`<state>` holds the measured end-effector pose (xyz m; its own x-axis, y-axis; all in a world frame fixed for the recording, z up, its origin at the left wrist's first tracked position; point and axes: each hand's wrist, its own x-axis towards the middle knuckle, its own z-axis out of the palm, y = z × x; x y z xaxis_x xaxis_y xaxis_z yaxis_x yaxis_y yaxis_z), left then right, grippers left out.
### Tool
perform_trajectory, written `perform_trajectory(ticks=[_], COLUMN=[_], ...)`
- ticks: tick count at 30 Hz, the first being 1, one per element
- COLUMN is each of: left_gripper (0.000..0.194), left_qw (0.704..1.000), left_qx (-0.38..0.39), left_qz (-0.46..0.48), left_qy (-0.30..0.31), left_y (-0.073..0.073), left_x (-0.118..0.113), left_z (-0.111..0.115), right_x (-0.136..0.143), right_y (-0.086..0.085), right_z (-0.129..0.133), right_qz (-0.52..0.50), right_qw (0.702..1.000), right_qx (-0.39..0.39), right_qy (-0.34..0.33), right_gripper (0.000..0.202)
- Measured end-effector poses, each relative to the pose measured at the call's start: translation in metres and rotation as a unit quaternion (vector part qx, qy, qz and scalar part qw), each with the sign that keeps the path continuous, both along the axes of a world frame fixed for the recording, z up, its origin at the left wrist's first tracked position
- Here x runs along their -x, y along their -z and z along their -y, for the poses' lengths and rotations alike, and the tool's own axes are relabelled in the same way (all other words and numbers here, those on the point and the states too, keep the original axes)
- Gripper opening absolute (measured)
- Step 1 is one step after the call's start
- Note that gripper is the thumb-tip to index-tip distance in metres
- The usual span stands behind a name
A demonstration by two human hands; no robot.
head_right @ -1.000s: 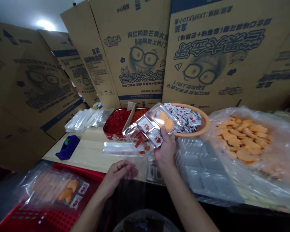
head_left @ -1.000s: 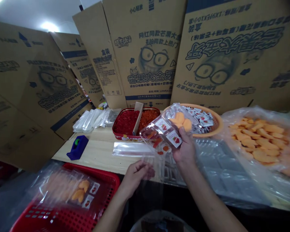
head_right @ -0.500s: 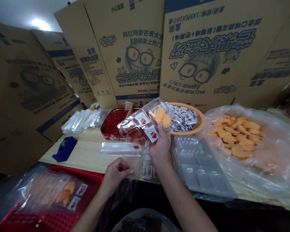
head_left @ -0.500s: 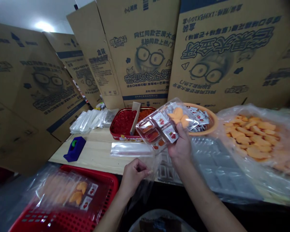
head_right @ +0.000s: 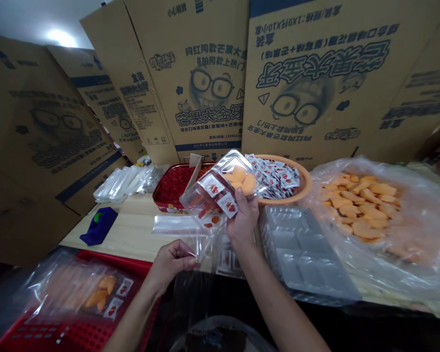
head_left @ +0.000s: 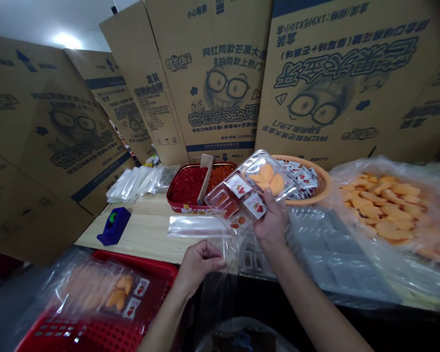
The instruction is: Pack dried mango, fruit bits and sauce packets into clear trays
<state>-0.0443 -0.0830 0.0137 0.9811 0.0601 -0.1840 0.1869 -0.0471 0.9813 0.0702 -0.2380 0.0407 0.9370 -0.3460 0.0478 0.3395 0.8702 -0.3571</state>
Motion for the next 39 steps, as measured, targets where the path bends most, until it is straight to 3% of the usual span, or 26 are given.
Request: perform_trajectory(ticks=[4, 11, 17, 30, 35, 39], left_gripper=[0.034, 0.033, 0.035, 0.038, 0.029, 0.019], left_qw=[1.000, 0.999, 0.997, 0.992, 0.993, 0.984], left_qx=[0.008, 0.018, 0.021, 0.126, 0.119, 0.176], left_qz=[-0.008, 0.003, 0.018, 0.009, 0.017, 0.013], left_qy=[-0.018, -0.041, -0.078, -0.006, 0.015, -0.007], left_y=[-0.003, -0.013, -0.019, -0.023, -0.025, -0.026], left_x=[0.000, -0.003, -0.003, -0.006, -0.011, -0.017], left_z=[-0.002, -0.001, -0.008, -0.018, -0.014, -0.018], right_x=[0.000, 0.009, 0.003, 0.006, 0.011, 0.014], right_y=[-0.002, 0.003, 0.010, 0.005, 0.011, 0.014], right_z=[0.001, -0.005, 0.003, 0.007, -0.002, -0.002], right_qz=[0.017, 0.031, 0.016, 0.022, -0.001, -0.006], right_qw=[1.000, 0.991, 0.982, 0.968, 0.947, 0.916], right_qx=[0.002, 0.019, 0.023, 0.068, 0.135, 0.212], right_qy=[0.007, -0.125, -0.187, -0.239, -0.292, -0.340], right_gripper=[0.039, 0.032, 0.033, 0.034, 0.040, 0.044])
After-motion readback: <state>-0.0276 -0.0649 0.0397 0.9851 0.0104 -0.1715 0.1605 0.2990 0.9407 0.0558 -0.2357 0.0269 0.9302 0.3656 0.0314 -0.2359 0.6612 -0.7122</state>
